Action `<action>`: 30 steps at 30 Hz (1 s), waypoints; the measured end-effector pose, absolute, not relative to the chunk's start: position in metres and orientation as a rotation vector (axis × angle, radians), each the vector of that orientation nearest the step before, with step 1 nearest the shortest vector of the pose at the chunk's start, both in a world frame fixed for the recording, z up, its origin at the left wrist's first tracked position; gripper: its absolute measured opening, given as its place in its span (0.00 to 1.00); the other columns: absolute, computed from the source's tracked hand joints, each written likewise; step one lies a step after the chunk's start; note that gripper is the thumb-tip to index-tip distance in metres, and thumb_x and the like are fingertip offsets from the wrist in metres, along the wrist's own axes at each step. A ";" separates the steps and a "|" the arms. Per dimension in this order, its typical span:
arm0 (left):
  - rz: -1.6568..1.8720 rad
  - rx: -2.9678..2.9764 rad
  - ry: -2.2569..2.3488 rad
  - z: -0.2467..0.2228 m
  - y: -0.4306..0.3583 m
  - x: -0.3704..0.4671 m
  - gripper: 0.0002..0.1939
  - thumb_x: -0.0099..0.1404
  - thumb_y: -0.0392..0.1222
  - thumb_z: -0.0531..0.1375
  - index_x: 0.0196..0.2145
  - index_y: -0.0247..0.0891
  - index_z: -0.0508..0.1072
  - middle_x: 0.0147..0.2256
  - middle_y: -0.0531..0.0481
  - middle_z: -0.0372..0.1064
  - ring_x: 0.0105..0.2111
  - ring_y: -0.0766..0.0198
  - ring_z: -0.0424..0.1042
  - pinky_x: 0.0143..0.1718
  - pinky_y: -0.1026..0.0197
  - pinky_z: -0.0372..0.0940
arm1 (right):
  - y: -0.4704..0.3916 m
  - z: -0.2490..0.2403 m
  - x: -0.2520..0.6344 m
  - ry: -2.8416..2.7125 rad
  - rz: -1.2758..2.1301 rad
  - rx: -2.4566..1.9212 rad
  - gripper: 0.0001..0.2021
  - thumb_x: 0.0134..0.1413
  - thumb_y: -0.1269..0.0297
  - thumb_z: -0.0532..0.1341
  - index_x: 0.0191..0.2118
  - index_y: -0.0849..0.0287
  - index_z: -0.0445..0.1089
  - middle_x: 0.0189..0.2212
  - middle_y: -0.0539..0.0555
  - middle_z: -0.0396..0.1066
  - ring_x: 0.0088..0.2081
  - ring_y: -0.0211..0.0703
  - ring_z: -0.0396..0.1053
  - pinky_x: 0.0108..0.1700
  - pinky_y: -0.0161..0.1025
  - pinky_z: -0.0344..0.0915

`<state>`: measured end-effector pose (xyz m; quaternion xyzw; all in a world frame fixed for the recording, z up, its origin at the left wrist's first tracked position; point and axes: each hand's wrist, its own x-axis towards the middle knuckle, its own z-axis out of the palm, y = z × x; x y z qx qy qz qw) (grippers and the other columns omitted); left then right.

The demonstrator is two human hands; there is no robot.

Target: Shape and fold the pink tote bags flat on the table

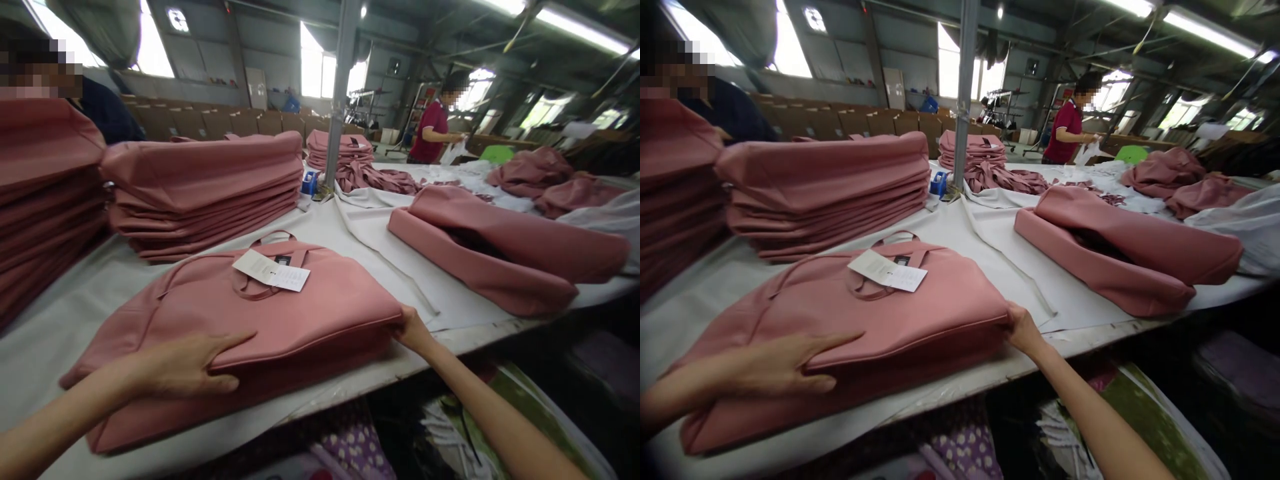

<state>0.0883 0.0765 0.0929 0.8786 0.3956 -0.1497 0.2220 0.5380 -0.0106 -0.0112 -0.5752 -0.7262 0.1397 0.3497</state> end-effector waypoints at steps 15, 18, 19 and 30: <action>-0.311 2.636 0.586 0.007 0.074 0.228 0.59 0.49 0.60 0.67 0.67 0.55 0.33 0.68 0.39 0.17 0.64 0.30 0.17 0.57 0.22 0.28 | 0.005 -0.055 0.529 -1.743 0.148 -1.920 0.03 0.46 0.70 0.52 0.27 0.58 0.63 0.27 0.56 0.66 0.30 0.47 0.64 0.32 0.39 0.58; -0.271 2.608 0.583 0.002 0.074 0.225 0.58 0.49 0.61 0.67 0.67 0.58 0.34 0.68 0.40 0.17 0.64 0.31 0.19 0.56 0.21 0.29 | 0.006 -0.049 0.532 -1.777 0.219 -1.948 0.05 0.47 0.69 0.53 0.30 0.59 0.65 0.30 0.59 0.68 0.33 0.49 0.67 0.34 0.40 0.61; -0.270 2.598 0.569 0.002 0.075 0.225 0.58 0.49 0.62 0.67 0.67 0.59 0.34 0.68 0.40 0.17 0.64 0.30 0.19 0.56 0.21 0.29 | 0.006 -0.041 0.537 -1.816 0.277 -1.938 0.07 0.47 0.69 0.54 0.33 0.60 0.66 0.32 0.59 0.70 0.34 0.49 0.68 0.35 0.40 0.63; -0.201 2.538 0.507 0.009 0.074 0.223 0.54 0.52 0.66 0.63 0.67 0.55 0.39 0.69 0.39 0.20 0.64 0.29 0.19 0.56 0.21 0.28 | 0.030 0.100 0.463 -2.202 0.041 -1.577 0.23 0.61 0.65 0.47 0.60 0.57 0.62 0.56 0.57 0.66 0.57 0.52 0.64 0.60 0.54 0.58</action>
